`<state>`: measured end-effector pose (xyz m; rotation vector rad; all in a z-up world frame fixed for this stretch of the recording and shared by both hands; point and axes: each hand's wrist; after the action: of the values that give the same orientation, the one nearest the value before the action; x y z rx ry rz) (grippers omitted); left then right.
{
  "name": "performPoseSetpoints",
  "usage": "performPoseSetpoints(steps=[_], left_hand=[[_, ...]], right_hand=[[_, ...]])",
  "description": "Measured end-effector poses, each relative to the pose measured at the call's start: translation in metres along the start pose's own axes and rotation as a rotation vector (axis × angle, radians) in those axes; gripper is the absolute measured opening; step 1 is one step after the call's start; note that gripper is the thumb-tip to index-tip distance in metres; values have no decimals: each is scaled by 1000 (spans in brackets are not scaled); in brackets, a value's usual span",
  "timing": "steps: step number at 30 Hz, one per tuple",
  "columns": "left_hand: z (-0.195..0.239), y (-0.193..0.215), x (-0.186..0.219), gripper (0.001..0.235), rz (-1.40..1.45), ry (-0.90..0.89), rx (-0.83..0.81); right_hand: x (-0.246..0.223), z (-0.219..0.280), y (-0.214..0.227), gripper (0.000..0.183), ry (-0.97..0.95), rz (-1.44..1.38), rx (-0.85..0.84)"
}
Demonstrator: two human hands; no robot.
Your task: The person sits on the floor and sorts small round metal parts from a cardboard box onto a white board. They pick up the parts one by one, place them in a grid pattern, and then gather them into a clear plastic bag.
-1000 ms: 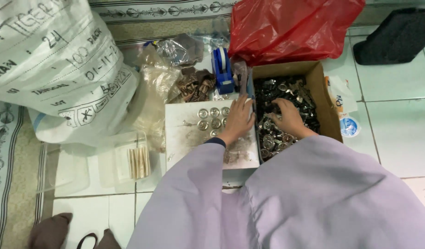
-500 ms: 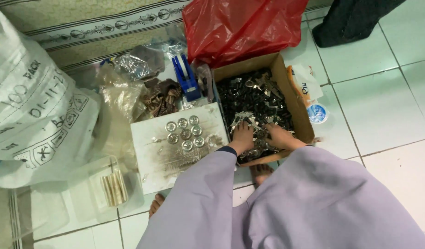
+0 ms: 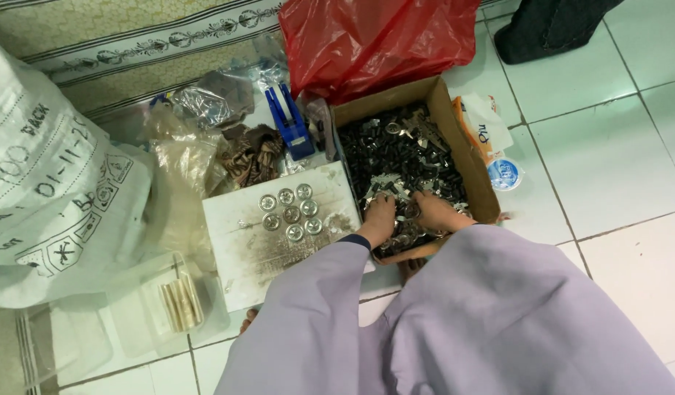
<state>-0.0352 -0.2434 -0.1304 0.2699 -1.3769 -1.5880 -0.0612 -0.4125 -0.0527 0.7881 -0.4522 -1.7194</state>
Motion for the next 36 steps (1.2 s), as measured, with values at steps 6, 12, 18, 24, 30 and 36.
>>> performPoseSetpoints(steps=[6, 12, 18, 24, 30, 36], left_hand=[[-17, -8, -17, 42, 402, 32, -131], [-32, -4, -22, 32, 927, 118, -47], [-25, 19, -22, 32, 1123, 196, 61], [15, 80, 9, 39, 996, 100, 71], [-2, 54, -5, 39, 1043, 56, 38], [-9, 45, -6, 39, 1053, 149, 144]], right_hand=[[-3, 5, 8, 56, 40, 42, 84], [-3, -7, 5, 36, 134, -398, 131], [-1, -12, 12, 33, 26, -862, 15], [21, -22, 14, 27, -16, -1169, 67], [15, -12, 23, 39, -18, -1236, 135], [27, -28, 20, 37, -36, -1260, 244]])
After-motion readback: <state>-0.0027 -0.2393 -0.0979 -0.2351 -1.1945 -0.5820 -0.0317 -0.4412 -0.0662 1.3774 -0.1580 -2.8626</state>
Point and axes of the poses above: each hand's wrist, its own z-axis away from the middle knuckle, its own y-axis out of the back of the hand, x = y × z, and after that the axes turned 7 degrees about -x, right-handed
